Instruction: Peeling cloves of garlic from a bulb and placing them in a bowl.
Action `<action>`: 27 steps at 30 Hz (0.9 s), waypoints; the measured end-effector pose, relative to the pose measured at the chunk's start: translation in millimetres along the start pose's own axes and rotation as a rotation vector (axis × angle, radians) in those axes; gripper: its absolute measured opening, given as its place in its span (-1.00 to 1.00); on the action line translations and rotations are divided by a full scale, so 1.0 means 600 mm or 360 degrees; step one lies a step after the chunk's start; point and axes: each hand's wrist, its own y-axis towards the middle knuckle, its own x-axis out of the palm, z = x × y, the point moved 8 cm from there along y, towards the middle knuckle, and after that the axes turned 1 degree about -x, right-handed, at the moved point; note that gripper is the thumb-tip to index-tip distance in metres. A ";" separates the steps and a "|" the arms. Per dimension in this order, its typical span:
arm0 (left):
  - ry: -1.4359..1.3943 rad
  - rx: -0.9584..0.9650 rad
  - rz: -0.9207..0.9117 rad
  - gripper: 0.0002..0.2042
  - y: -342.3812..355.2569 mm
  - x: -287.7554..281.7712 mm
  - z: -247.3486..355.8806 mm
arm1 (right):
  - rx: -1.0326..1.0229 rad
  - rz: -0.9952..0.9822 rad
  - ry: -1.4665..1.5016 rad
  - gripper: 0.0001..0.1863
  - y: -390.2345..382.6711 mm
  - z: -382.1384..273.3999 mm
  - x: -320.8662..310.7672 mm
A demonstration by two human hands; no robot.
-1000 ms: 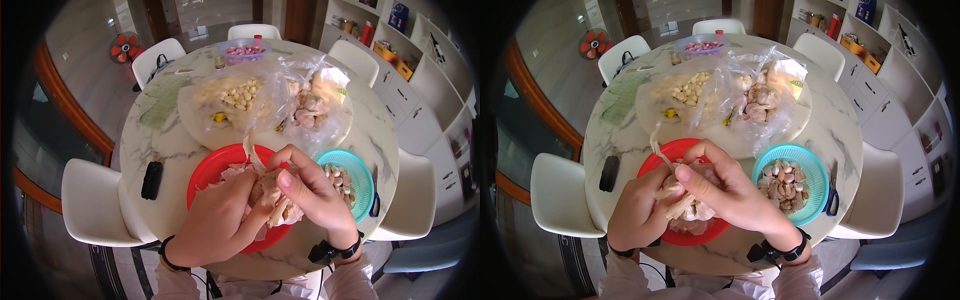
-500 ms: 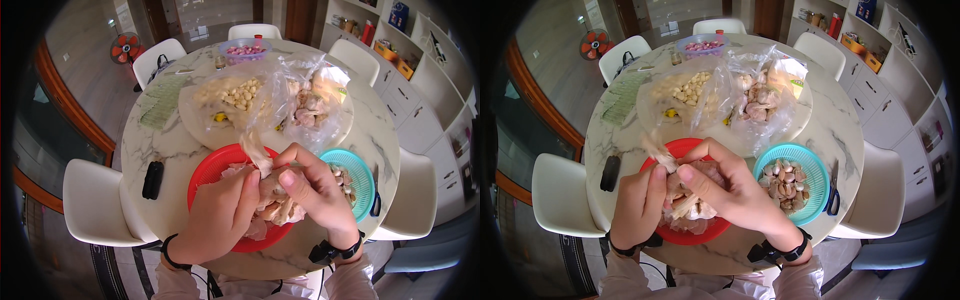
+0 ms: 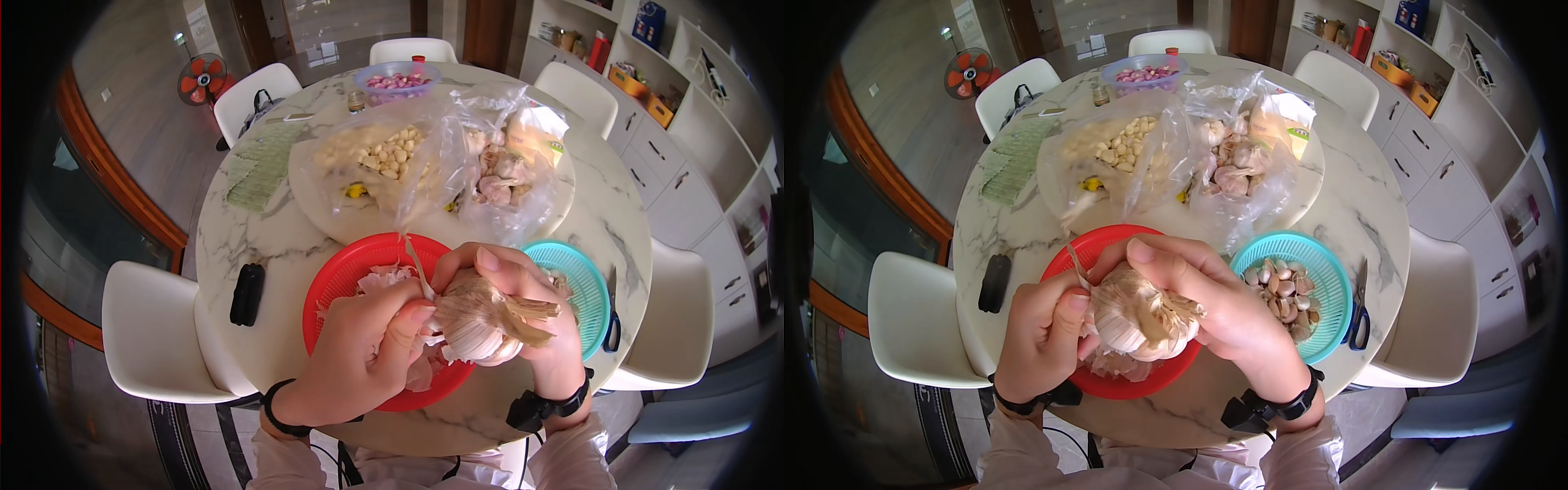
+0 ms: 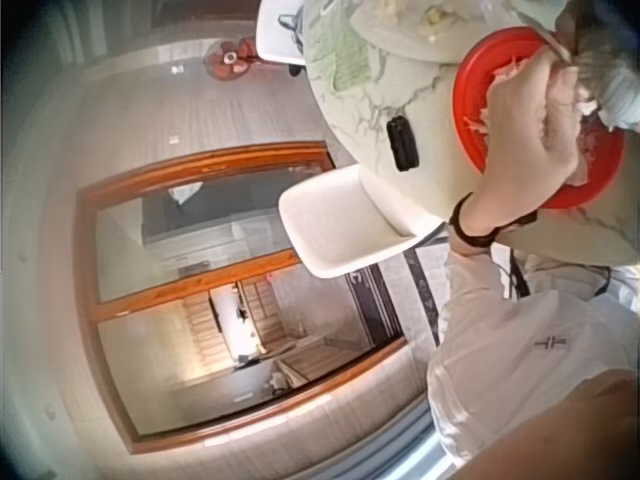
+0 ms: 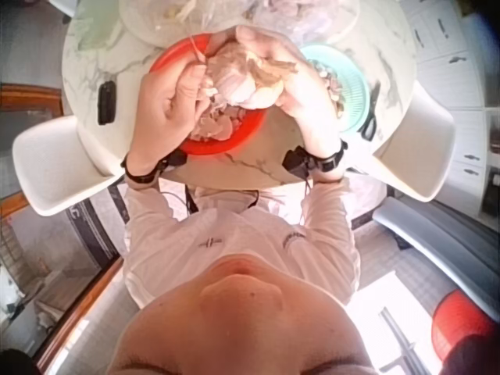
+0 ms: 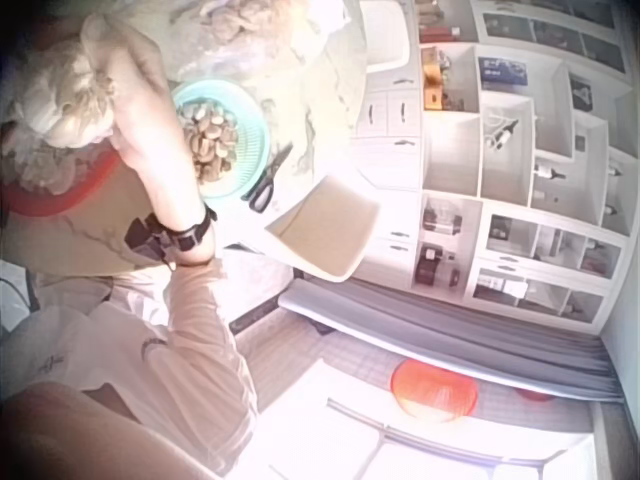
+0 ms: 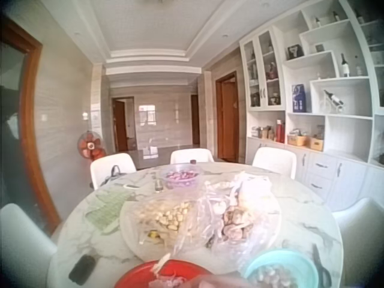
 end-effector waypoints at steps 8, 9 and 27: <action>-0.0024 0.0001 -0.0035 -0.84 -0.003 0.004 0.017 | -0.0025 -0.0101 0.0249 -0.57 -0.003 0.013 -0.010; -0.0147 0.0009 -0.0091 -0.83 -0.004 0.008 0.021 | -0.0025 -0.0103 0.0251 -0.57 -0.004 0.018 -0.007; 0.1108 -0.0030 0.0062 -0.71 -0.006 -0.029 -0.019 | -0.0157 0.0452 -0.0131 -0.56 -0.003 -0.028 -0.026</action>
